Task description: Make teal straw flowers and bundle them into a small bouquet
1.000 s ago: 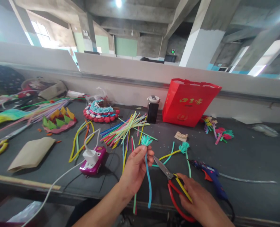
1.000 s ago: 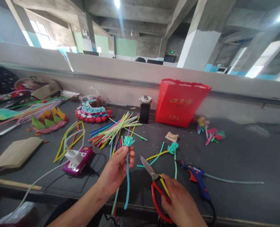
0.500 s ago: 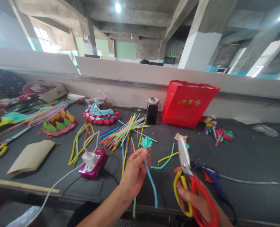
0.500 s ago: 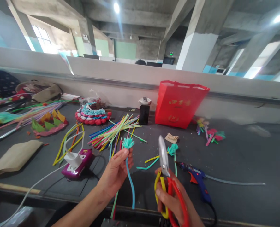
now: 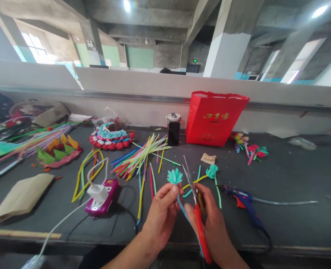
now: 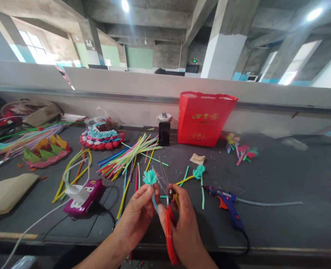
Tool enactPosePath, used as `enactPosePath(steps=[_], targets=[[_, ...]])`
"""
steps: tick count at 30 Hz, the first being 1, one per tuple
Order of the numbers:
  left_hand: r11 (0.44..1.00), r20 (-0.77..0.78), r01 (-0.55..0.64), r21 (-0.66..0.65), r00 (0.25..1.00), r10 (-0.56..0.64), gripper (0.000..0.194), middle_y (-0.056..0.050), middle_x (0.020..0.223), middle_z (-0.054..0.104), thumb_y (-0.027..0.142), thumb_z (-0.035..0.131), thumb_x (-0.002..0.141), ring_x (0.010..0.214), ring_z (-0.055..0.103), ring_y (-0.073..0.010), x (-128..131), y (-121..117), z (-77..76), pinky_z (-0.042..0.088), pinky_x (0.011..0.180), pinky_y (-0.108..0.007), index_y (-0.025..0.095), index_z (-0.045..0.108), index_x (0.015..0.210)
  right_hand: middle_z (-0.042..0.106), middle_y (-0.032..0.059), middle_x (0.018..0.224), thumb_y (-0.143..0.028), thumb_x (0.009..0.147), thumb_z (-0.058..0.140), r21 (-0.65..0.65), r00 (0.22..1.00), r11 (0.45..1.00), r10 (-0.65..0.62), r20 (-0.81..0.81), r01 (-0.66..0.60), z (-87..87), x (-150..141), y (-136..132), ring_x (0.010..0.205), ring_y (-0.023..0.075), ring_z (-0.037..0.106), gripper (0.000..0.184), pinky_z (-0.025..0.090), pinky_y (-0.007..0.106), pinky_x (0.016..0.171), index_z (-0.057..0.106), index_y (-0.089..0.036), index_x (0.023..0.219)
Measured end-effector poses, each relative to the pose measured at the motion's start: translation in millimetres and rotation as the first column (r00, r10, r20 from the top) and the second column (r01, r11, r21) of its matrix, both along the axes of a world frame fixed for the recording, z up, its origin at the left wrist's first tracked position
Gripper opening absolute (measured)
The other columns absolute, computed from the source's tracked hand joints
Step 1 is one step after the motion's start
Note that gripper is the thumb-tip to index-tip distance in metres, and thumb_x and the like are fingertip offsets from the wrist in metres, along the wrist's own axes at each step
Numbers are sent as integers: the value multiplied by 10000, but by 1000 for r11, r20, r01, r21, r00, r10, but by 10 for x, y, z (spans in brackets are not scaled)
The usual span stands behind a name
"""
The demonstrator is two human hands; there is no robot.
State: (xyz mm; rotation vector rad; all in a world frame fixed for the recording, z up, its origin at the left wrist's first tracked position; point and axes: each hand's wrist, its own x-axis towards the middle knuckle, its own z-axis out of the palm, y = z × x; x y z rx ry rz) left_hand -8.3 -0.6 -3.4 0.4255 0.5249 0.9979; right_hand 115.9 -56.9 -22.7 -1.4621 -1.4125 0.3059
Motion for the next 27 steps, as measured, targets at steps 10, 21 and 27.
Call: enactPosePath(steps=[10, 21, 27], targets=[[994, -16, 101, 33, 995, -101, 209, 1, 710, 651, 309, 815, 716, 562, 552, -85, 5, -102, -9, 463, 617, -225, 153, 676, 717, 618, 93, 1156, -295, 871, 621, 60, 997, 998, 4, 81, -9, -40, -83, 0, 1032, 227, 634, 434, 554, 362, 860, 462, -231, 1269], [992, 22, 121, 32, 992, -122, 173, -8, 715, 660, 284, 793, 748, 637, 590, -103, 58, -148, -22, 471, 653, -221, 144, 691, 747, 651, 80, 1108, -325, 886, 605, 30, 999, 999, 13, 37, -14, -16, -58, -26, 981, 209, 663, 382, 566, 329, 835, 501, -229, 1241], [990, 58, 131, 43, 989, -134, 148, -5, 704, 659, 264, 778, 766, 634, 590, -97, 74, -148, -16, 472, 647, -215, 142, 697, 745, 669, 83, 1102, -355, 868, 619, 27, 1000, 1000, -4, 13, 3, -31, -74, -36, 973, 210, 682, 396, 576, 304, 816, 517, -216, 1225]])
